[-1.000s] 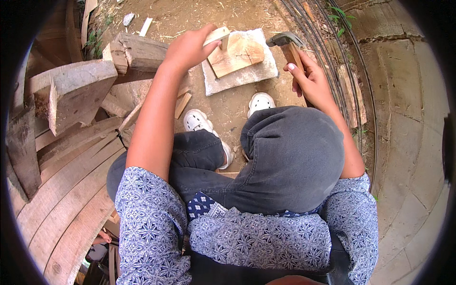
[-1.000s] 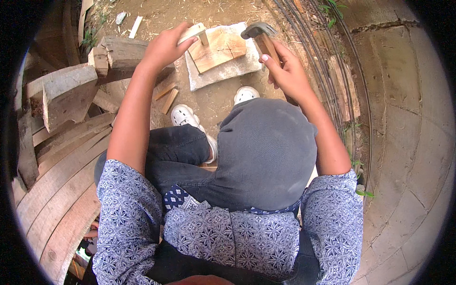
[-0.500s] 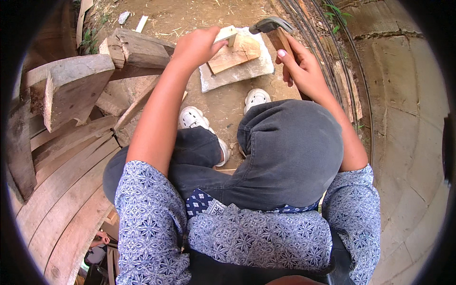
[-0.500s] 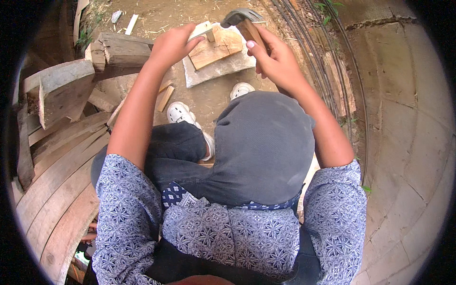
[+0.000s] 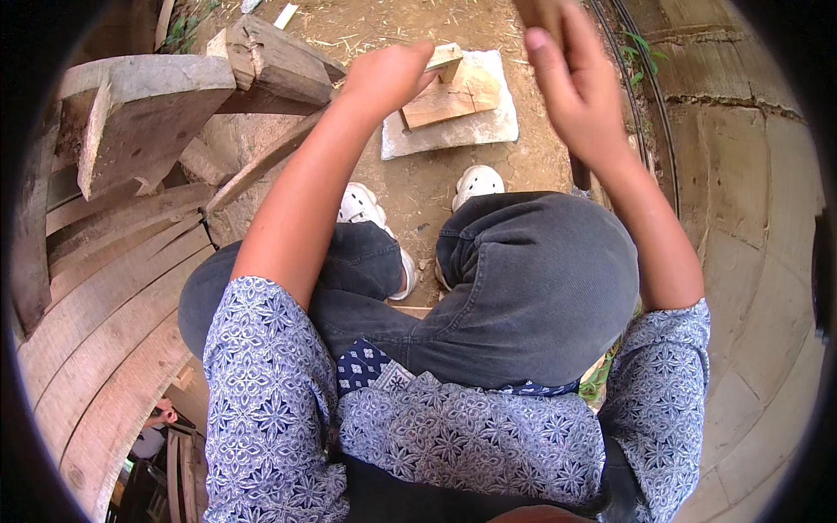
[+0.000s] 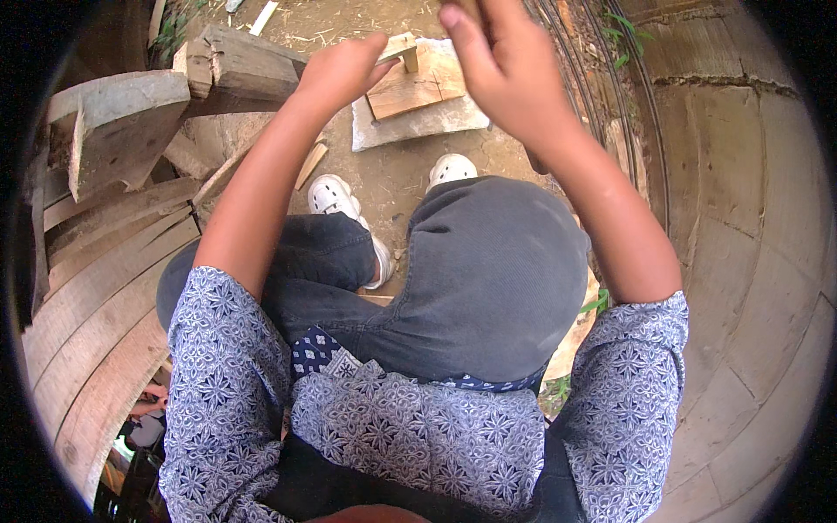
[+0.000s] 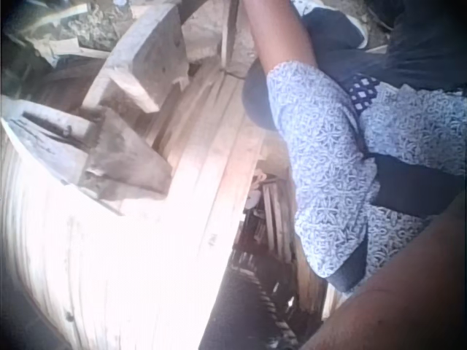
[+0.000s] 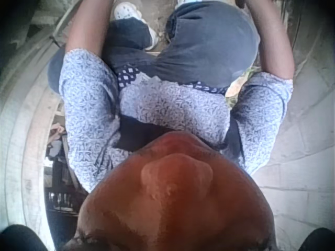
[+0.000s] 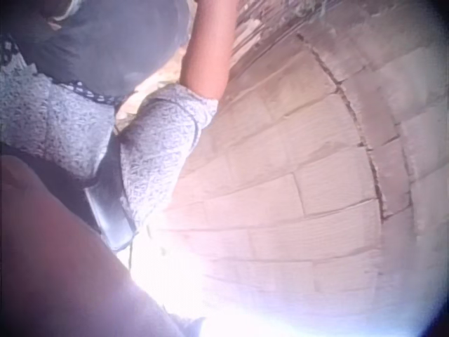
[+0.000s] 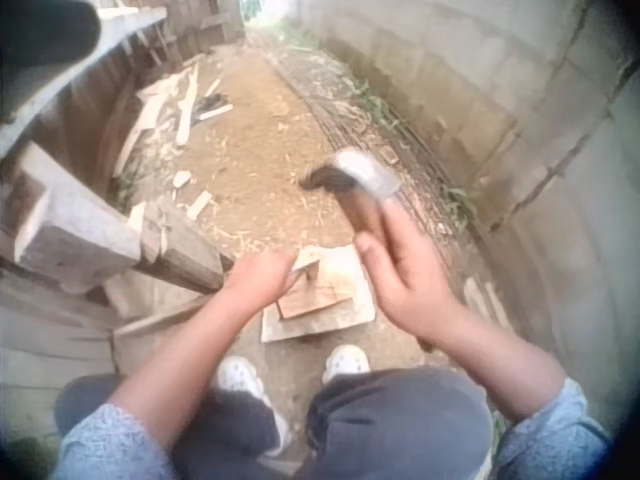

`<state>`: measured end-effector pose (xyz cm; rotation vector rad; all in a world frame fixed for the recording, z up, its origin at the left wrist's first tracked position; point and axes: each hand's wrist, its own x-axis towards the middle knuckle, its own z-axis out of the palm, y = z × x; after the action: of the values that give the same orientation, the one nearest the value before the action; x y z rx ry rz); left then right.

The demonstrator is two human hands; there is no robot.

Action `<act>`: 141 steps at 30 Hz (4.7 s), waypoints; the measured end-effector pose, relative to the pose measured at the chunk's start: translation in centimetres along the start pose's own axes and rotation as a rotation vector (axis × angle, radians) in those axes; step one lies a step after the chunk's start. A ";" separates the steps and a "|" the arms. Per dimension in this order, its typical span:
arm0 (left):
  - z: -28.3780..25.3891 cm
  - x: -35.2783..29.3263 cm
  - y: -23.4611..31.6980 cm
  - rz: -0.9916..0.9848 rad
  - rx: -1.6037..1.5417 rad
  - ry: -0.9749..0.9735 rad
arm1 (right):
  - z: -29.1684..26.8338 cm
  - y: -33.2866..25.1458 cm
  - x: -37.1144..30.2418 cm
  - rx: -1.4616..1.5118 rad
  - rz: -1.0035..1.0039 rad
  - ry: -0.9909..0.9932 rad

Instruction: The person sits on the ground and uses a hammer to drive nails into small pieces of wood. They repeatedly pick up nails, position them on the wood, and strike them with the hammer.

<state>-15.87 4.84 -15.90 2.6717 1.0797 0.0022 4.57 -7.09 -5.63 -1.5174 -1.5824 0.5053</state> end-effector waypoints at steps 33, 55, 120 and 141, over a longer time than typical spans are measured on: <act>0.4 1.0 0.9 0.001 0.023 -0.021 | 0.8 0.4 1.0 -0.270 0.064 -0.060; 1.0 1.1 1.1 0.041 0.014 -0.023 | 1.4 5.9 -0.8 -0.433 0.127 -0.448; 0.0 2.7 2.6 -0.194 -1.404 -0.187 | 0.3 9.0 -4.9 0.310 0.428 0.211; 0.7 3.5 2.3 -0.324 -2.139 0.150 | 3.5 7.6 -3.4 0.504 0.528 0.124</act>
<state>-11.68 5.45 -16.33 0.5663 0.6392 0.7685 5.99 -8.06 -14.48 -1.5156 -0.8531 0.9986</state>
